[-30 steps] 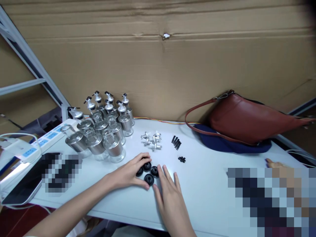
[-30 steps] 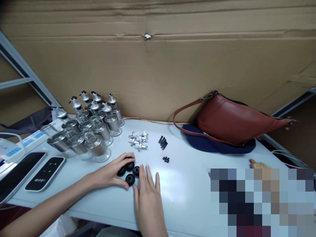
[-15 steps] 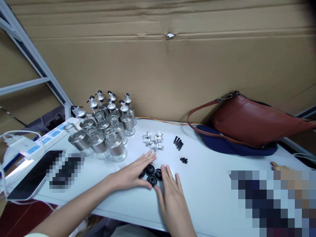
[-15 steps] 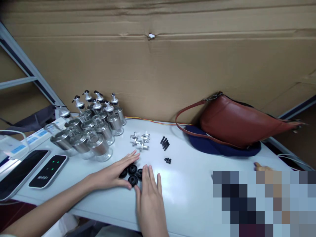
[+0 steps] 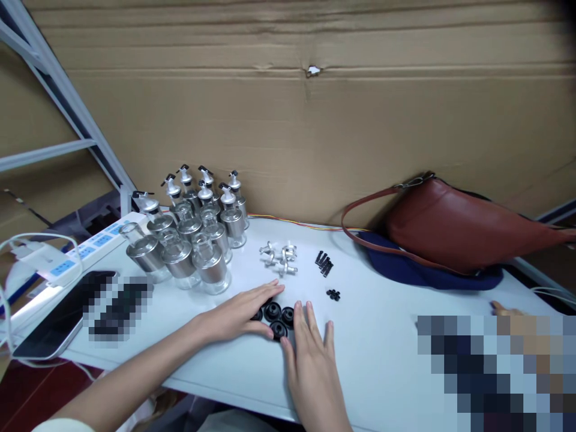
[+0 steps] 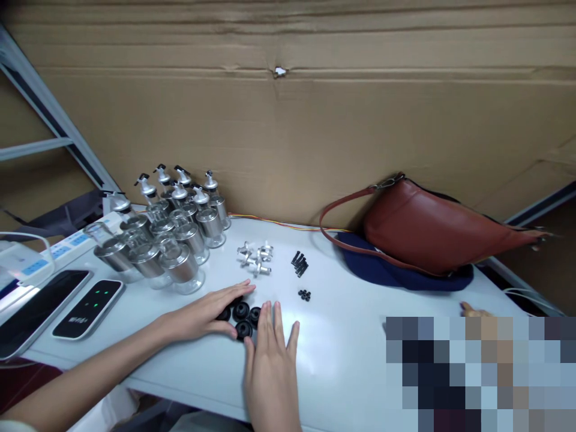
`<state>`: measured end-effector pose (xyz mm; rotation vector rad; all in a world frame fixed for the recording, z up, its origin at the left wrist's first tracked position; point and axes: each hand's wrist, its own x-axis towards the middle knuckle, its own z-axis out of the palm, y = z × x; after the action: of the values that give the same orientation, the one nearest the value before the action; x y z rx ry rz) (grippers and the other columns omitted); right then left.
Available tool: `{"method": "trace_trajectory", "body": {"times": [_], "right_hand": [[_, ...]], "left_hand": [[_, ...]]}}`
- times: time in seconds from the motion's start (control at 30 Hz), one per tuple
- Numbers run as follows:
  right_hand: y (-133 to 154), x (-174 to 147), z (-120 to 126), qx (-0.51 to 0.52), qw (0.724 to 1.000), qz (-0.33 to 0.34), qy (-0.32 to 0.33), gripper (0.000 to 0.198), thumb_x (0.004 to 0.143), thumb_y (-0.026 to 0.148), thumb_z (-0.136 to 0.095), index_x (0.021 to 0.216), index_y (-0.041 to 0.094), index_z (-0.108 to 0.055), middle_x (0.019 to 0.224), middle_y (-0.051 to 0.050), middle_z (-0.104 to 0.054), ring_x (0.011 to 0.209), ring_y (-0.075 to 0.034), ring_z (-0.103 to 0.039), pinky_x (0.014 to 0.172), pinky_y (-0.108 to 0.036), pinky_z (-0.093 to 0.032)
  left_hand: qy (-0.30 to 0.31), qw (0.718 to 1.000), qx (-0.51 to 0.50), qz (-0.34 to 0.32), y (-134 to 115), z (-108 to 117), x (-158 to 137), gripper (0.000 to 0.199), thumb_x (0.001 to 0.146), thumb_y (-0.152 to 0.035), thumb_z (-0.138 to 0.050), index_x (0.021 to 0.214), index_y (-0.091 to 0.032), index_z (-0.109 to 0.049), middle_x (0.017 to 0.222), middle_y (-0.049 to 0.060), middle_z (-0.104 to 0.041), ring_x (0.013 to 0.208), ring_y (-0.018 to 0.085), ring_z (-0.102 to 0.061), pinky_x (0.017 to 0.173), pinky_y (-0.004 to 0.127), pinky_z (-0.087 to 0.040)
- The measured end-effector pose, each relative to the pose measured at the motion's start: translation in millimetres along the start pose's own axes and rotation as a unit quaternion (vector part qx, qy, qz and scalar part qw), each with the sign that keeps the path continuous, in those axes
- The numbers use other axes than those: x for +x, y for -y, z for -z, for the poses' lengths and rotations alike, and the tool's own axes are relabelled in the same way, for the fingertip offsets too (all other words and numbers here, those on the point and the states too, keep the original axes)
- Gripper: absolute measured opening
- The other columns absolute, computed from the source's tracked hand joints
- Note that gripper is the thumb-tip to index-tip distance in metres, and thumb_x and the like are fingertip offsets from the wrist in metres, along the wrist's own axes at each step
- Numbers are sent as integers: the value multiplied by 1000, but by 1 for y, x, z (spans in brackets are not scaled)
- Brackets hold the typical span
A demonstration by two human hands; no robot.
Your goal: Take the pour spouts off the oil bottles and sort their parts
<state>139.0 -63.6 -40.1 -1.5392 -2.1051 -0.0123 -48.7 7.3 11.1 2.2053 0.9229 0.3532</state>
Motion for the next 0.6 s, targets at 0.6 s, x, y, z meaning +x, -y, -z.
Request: {"method": "trace_trajectory", "body": {"times": [0.6], "right_hand": [[9,-4,32,319,919,-215,-82,55,91,41,-44,141,20,-34,147,-11,-39,133,-29,-40,105,-47,-38]], "left_hand": [[-744,660,74,-71,-13,128,-92,35,80,-26,-64,113,-25,-54,119,3,-59,113,23,-56,96,47,-45]]}}
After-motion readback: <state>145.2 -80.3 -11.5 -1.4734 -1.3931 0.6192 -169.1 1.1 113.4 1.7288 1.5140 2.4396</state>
